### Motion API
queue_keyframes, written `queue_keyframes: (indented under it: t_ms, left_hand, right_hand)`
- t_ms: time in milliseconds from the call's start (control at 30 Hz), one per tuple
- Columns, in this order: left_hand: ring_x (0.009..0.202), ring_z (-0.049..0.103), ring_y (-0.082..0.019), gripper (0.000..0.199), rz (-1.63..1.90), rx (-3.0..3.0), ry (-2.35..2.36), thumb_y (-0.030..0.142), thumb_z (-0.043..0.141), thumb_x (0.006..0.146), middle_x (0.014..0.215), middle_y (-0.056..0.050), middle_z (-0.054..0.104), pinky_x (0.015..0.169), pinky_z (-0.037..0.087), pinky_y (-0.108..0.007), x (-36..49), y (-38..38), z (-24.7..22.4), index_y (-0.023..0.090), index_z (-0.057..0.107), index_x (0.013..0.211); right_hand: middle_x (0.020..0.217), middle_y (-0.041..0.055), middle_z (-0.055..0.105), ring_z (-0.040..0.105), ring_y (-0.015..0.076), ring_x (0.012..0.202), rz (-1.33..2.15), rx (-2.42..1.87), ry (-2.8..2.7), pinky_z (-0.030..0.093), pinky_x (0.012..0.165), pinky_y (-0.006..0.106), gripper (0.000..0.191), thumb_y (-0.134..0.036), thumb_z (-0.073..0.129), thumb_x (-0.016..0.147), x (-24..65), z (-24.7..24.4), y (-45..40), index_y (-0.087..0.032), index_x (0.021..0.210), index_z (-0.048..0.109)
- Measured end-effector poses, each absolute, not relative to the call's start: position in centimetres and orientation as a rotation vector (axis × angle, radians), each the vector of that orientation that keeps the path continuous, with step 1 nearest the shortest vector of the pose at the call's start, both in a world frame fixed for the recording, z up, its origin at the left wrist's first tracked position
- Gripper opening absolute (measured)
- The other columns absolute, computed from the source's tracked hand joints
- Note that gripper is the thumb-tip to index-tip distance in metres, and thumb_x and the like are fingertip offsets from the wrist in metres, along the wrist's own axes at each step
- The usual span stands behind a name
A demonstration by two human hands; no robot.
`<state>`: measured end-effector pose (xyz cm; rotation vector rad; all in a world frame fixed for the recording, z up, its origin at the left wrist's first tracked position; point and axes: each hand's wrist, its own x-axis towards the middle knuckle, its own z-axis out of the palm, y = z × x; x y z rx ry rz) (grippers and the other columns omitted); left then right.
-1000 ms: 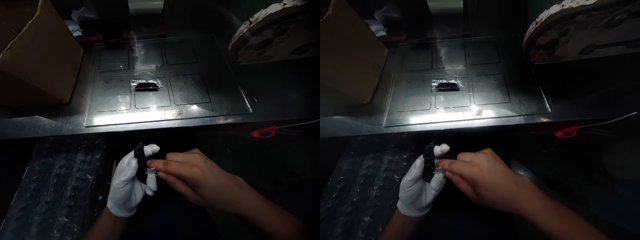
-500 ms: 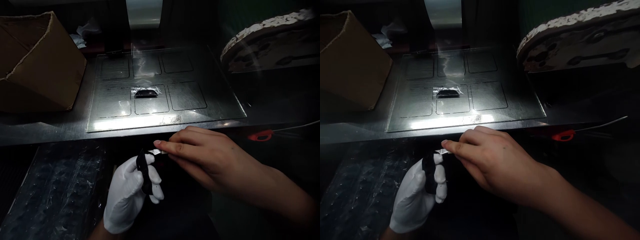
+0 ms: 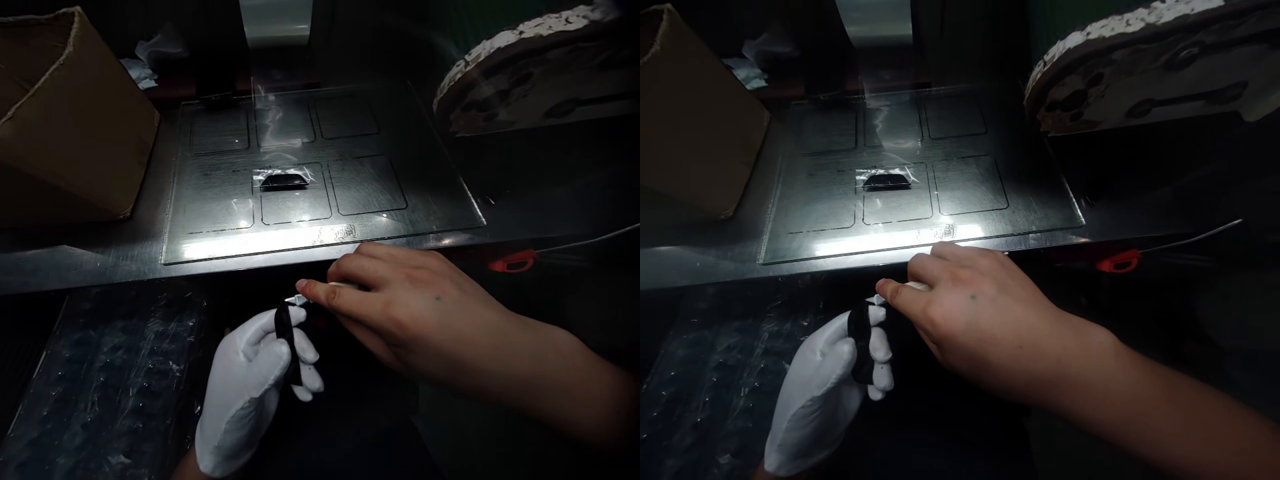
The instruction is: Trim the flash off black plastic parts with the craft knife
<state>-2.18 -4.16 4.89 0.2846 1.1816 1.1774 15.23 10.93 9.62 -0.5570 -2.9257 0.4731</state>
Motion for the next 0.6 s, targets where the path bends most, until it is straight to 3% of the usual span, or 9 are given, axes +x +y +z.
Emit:
queue_keyframes:
  t_ms: [300,600]
  left_hand:
    - [0.054,0.065,-0.012,0.037,1.152,0.247,1.013,0.046,0.068,0.095,0.080,-0.003,0.067,0.045,0.049,-0.017,-2.7,-4.3,4.0,0.016,0.072,0.116]
    - [0.051,0.065,-0.009,0.034,1.156,0.230,0.893,0.044,0.064,0.097,0.080,-0.003,0.068,0.044,0.050,-0.013,-3.0,-4.3,3.6,0.017,0.073,0.115]
  right_hand:
    - [0.095,0.0063,0.073,0.061,0.0213,0.083,0.384,-0.498,-3.019,0.042,0.065,0.032,0.035,-0.027,0.054,0.104,15.3,9.8,11.6,-0.026,0.137,0.068]
    - [0.084,0.0072,0.073,0.064,0.0242,0.077,0.319,-0.390,-3.047,0.037,0.057,0.034,0.025,-0.021,0.063,0.096,14.7,11.4,12.2,-0.025,0.116,0.077]
